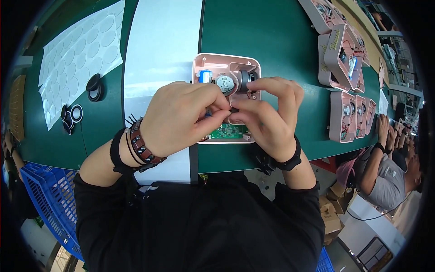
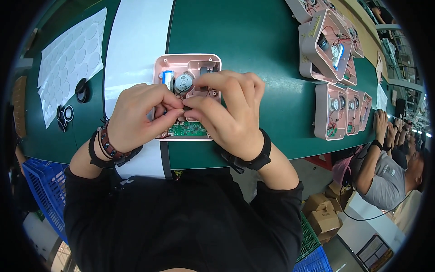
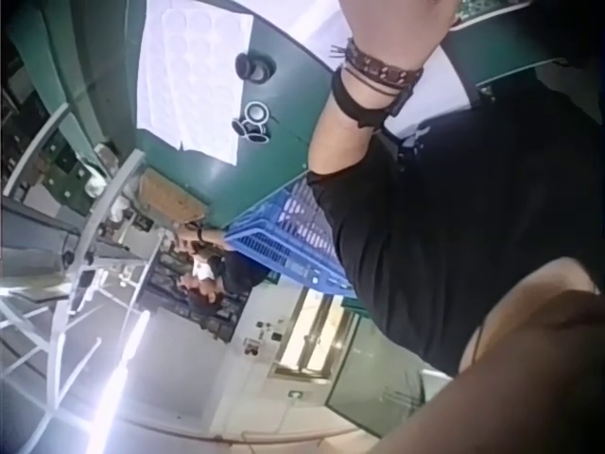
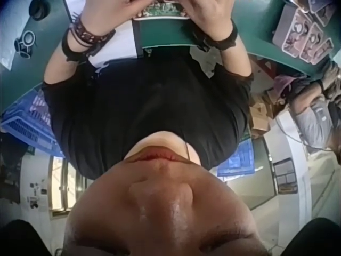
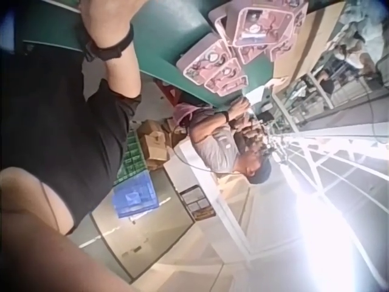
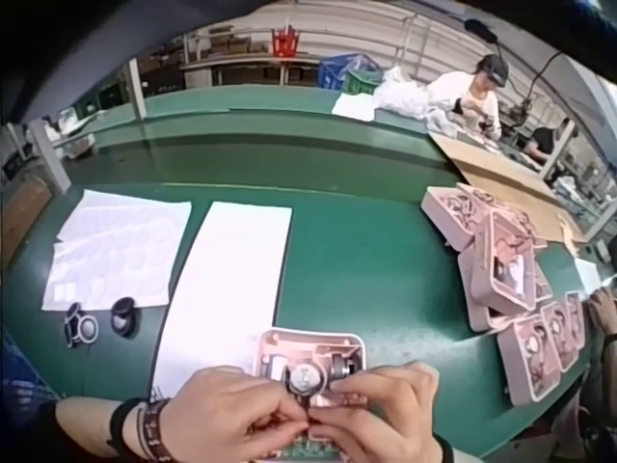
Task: The person picks up a pink plastic housing and presses a black adhesive strip onto the internal wires before setting it aside to repeat the process.
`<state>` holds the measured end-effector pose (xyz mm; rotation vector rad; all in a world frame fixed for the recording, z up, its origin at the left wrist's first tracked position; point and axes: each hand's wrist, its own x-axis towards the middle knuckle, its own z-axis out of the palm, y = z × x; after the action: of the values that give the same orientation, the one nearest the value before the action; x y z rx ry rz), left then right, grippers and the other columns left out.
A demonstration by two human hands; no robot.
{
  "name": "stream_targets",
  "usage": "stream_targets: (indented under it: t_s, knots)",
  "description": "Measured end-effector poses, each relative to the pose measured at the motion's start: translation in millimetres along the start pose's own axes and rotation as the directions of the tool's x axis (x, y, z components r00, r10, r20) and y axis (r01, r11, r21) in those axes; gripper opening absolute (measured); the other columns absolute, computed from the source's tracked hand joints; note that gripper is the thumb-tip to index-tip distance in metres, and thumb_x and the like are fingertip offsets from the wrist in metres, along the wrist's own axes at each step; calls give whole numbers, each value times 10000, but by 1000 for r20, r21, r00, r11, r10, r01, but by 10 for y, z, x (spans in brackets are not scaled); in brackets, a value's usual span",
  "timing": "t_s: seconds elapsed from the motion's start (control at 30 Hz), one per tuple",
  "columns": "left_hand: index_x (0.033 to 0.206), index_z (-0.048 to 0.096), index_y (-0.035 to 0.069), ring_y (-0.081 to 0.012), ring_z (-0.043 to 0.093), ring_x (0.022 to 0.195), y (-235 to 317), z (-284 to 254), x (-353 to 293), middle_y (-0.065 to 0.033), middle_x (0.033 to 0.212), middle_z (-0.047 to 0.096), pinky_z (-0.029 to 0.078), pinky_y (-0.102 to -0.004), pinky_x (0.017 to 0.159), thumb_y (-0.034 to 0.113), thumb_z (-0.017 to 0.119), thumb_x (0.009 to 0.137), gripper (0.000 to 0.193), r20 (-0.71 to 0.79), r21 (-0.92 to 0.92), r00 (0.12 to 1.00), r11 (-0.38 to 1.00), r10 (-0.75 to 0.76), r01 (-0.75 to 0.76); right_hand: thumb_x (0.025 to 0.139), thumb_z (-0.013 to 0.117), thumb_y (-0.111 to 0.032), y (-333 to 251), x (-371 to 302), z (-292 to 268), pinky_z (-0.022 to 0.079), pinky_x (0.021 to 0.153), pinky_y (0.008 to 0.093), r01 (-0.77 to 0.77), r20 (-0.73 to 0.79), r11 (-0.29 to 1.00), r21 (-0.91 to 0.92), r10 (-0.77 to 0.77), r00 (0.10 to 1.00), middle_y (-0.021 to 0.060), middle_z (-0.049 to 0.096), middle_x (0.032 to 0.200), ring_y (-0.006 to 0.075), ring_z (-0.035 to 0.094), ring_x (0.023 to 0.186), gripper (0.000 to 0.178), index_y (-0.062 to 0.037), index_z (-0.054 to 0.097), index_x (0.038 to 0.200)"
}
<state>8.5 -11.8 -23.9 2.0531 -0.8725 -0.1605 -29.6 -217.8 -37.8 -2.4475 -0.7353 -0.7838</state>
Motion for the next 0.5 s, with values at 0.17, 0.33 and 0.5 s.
stream_targets:
  t_s: [0.17,0.33,0.5]
  knots:
    - [797,597,113,-161,588,590,-12,-18,7,27,672,639,405,-300,541,147,734,784,142,-8,94,998,994,58,-57,660,795,-244,59,-4,27,335,823,372,-64,65,985,157,55,996,-1,614,1025,214,558,953,218,-157,688,829]
    - [796,586,109,-172,570,582,-6,-13,11,27,677,627,393,-293,541,139,732,784,150,-12,102,997,992,71,-70,684,780,-232,37,0,1,317,837,375,-61,91,989,136,49,995,-15,620,960,210,572,943,181,-144,664,793]
    - [836,625,83,-167,511,531,12,31,17,2,674,598,377,-294,556,68,744,766,139,-39,145,988,980,147,-140,699,771,-229,46,16,8,306,847,380,-73,105,987,142,58,993,-16,615,940,213,575,931,178,-137,645,784]
